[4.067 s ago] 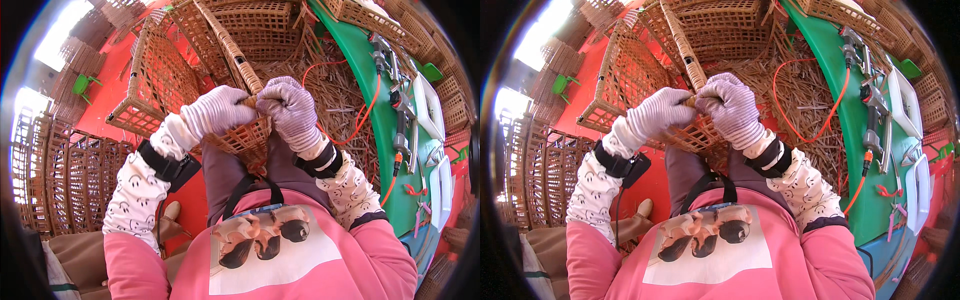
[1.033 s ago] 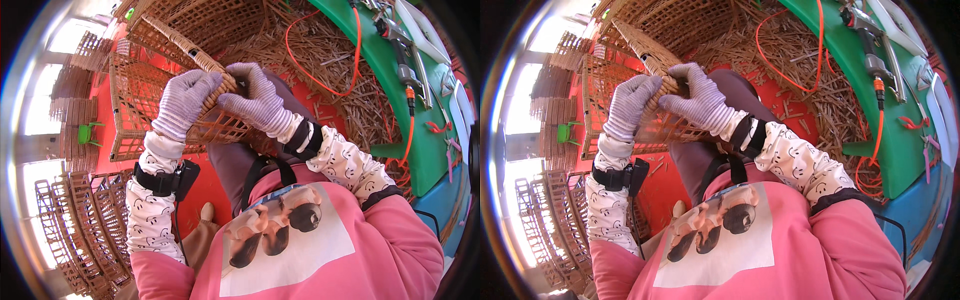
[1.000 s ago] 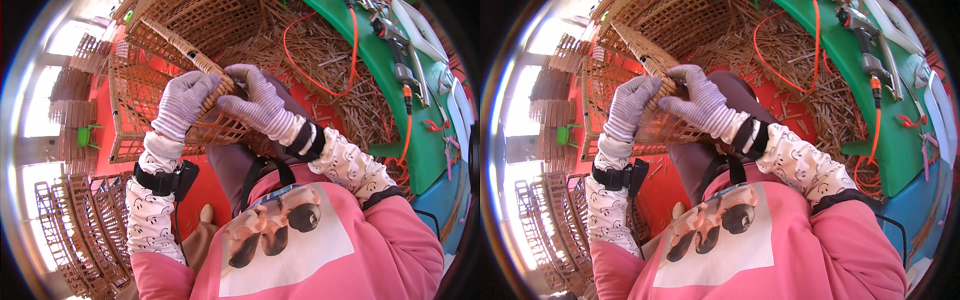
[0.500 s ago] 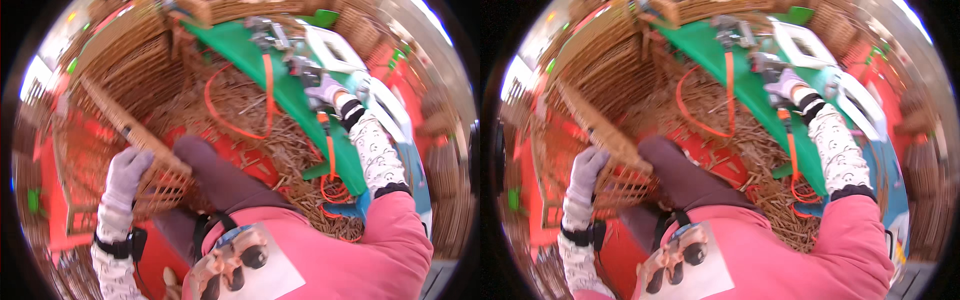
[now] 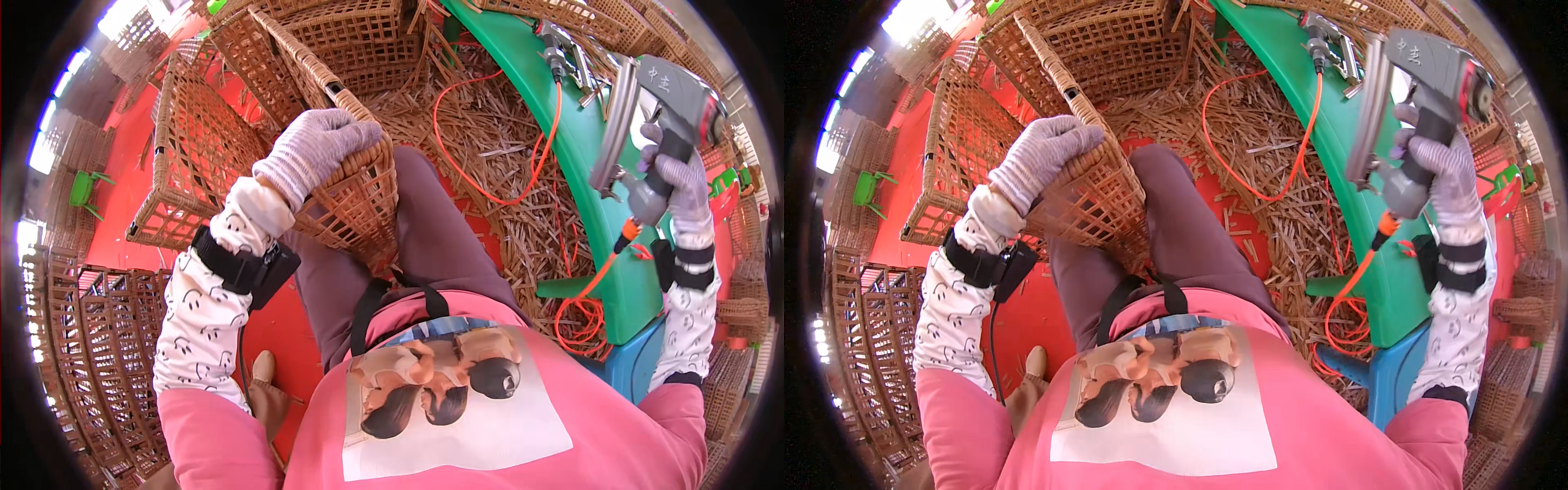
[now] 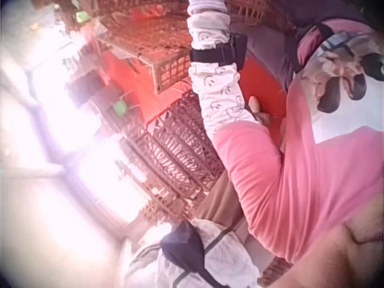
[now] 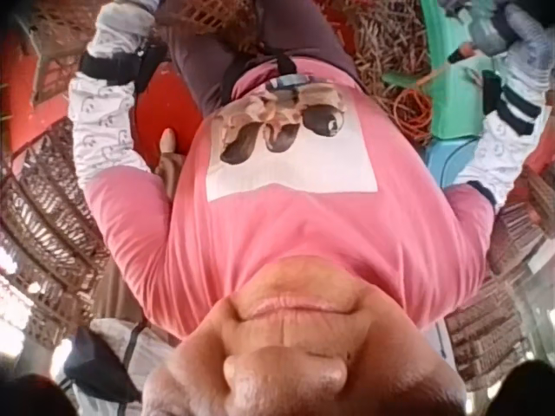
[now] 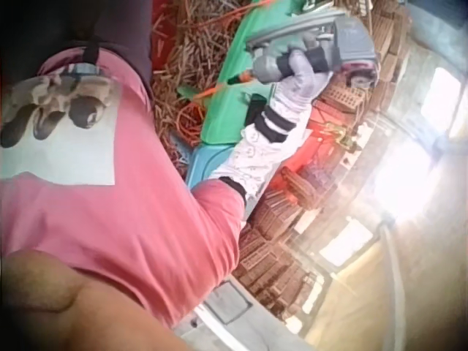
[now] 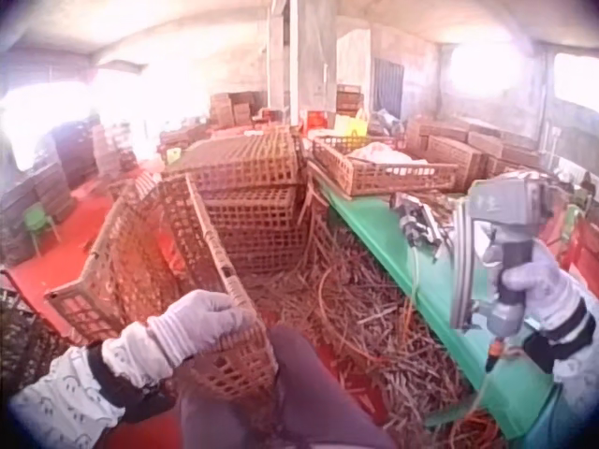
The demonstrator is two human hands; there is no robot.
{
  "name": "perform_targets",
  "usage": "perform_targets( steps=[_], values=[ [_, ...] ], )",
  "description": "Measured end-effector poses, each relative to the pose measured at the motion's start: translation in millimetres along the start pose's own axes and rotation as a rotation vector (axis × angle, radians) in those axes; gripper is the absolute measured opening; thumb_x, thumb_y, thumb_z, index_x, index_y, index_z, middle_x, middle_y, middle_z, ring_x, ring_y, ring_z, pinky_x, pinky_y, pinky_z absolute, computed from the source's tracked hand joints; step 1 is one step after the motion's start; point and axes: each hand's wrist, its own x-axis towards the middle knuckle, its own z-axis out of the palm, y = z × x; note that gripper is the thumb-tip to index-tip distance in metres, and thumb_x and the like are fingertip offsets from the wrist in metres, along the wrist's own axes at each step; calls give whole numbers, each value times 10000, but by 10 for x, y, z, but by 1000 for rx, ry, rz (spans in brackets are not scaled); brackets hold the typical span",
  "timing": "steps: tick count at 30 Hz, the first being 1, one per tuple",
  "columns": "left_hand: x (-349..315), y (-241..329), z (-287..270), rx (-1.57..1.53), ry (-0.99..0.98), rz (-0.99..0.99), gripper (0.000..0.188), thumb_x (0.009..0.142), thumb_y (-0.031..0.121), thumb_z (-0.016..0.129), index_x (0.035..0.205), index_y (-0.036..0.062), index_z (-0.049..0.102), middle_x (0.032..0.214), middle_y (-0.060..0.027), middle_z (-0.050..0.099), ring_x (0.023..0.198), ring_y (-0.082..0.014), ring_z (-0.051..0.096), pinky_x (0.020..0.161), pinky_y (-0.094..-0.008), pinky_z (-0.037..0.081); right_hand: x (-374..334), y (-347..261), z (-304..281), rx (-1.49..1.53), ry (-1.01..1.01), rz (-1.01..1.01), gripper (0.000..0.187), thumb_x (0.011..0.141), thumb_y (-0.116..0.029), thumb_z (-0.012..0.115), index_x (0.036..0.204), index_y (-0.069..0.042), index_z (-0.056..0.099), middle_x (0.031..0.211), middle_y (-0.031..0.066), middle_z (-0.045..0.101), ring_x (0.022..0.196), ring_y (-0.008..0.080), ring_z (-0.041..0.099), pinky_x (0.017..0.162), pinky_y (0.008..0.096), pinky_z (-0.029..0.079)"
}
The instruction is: Assembling and finishing wicker basket structures using hands and a staple gun.
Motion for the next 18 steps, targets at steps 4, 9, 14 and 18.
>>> perform_targets(
  steps=[4,9,14,18],
  values=[
    [56,-40,-1,224,67,70,383,779,378,625,854,3,638,693,-90,613,642,-155,561,634,-303,463,-447,7,775,36,-9,-13,241,647,-48,618,884,-9,591,755,50,579,634,130,552,601,254,448],
    [-5,-24,-14,252,63,95,296,802,294,618,880,8,626,745,-54,617,659,-123,570,621,-264,476,-915,397,1446,159,-104,185,204,725,-82,652,916,-50,589,709,12,567,664,120,564,632,263,472],
    [13,-4,25,256,87,64,386,765,405,629,853,29,651,702,-79,620,651,-154,565,656,-303,464,-964,965,1562,-409,-338,-373,336,773,-143,592,1099,-95,524,993,60,566,929,217,553,791,356,460],
    [5,-13,-3,289,83,86,390,758,405,635,864,30,658,720,-85,632,666,-160,574,672,-308,467,-907,985,1681,-740,-352,-666,399,756,-123,567,1151,-121,512,1123,90,536,1049,278,517,879,432,424]
  ],
)
